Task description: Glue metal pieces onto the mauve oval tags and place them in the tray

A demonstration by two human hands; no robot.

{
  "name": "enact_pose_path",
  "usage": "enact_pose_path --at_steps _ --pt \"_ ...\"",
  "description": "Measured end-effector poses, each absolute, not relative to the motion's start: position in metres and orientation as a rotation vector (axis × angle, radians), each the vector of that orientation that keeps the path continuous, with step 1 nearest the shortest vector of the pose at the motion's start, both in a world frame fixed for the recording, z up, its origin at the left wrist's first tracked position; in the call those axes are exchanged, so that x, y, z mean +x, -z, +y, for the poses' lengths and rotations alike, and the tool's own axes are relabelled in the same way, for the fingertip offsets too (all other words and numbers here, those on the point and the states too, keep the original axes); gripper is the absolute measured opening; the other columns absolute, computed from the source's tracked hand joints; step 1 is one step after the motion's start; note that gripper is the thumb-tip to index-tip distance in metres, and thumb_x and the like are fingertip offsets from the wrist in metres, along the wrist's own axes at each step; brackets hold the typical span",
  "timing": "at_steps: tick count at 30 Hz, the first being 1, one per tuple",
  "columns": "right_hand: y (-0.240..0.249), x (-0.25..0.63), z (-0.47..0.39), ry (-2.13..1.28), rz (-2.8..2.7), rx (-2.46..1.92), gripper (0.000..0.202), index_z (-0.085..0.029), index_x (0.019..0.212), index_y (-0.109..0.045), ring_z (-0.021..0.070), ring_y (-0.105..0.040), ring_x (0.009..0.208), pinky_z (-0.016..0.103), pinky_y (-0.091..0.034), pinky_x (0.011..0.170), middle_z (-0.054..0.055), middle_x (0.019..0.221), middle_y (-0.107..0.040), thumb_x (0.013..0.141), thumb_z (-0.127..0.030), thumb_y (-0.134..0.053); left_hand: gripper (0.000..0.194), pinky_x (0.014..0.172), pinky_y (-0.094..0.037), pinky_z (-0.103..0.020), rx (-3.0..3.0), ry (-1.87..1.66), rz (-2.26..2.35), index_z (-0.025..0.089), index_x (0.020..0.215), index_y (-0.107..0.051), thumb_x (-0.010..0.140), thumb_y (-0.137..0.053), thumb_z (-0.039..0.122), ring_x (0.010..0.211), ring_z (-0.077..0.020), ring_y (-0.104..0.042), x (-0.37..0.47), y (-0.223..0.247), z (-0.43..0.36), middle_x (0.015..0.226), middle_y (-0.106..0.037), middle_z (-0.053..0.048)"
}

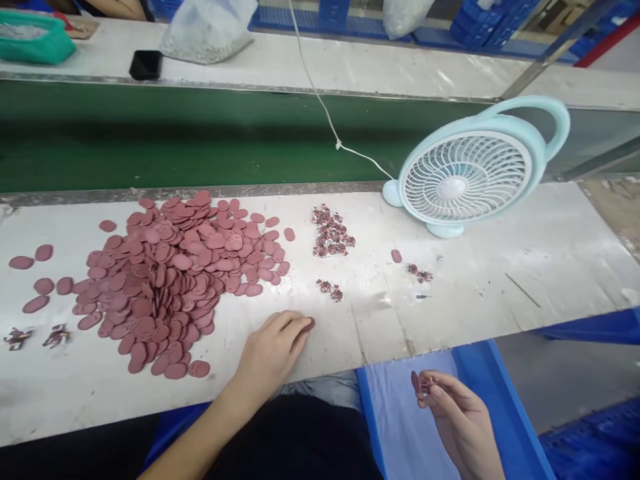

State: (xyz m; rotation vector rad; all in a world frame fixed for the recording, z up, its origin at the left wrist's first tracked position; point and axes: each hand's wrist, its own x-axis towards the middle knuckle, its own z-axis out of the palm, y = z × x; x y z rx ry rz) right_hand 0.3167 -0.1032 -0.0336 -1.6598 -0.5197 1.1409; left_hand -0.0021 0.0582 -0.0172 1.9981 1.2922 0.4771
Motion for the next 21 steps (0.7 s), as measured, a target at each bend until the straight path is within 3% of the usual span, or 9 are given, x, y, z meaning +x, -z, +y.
enact_pose_path --at_steps 5,9,13,21 --pt "0.076 0.33 -0.139 -1.227 -0.673 -1.838 0.023 -0.021 0.096 -0.075 0.0254 -0.071 0.082 0.04 -0.061 0.073 0.009 0.089 -0.075 0.084 -0.04 -0.074 0.027 0.077 -0.049 -0.034 2.093 -0.249 1.318 0.027 0.113 -0.069 0.09 -0.055 0.023 0.09 -0.0243 -0.066 0.005 0.009 0.067 0.094 -0.072 -0.003" --pt "0.133 0.323 -0.148 -1.204 -0.751 -1.992 0.035 -0.015 0.094 -0.074 0.0241 -0.072 0.078 0.038 -0.061 0.072 0.009 0.084 -0.076 0.084 -0.049 -0.072 0.028 0.075 -0.052 -0.031 2.144 -0.197 1.269 0.03 0.119 -0.065 0.094 -0.052 0.032 0.093 -0.0203 -0.069 0.013 0.002 0.065 0.114 -0.069 -0.001" --pt "0.181 0.315 -0.152 -1.12 -0.883 -2.085 0.028 -0.015 0.1 -0.07 0.0186 -0.07 0.084 0.039 -0.058 0.081 0.005 0.093 -0.073 0.092 -0.041 -0.067 0.028 0.082 -0.054 -0.032 2.361 -0.269 1.099 0.027 0.121 -0.063 0.096 -0.053 0.031 0.108 -0.0218 -0.064 0.034 0.007 0.054 0.122 -0.065 -0.004" --pt "0.209 0.307 -0.162 -1.026 -1.087 -2.068 0.024 -0.016 0.107 -0.067 0.0193 -0.068 0.093 0.042 -0.057 0.086 0.006 0.107 -0.07 0.097 -0.037 -0.061 0.021 0.075 -0.054 -0.031 2.477 -0.277 1.053 0.025 0.109 -0.068 0.098 -0.051 0.025 0.097 -0.02 -0.066 0.052 0.021 0.054 0.113 -0.067 -0.005"
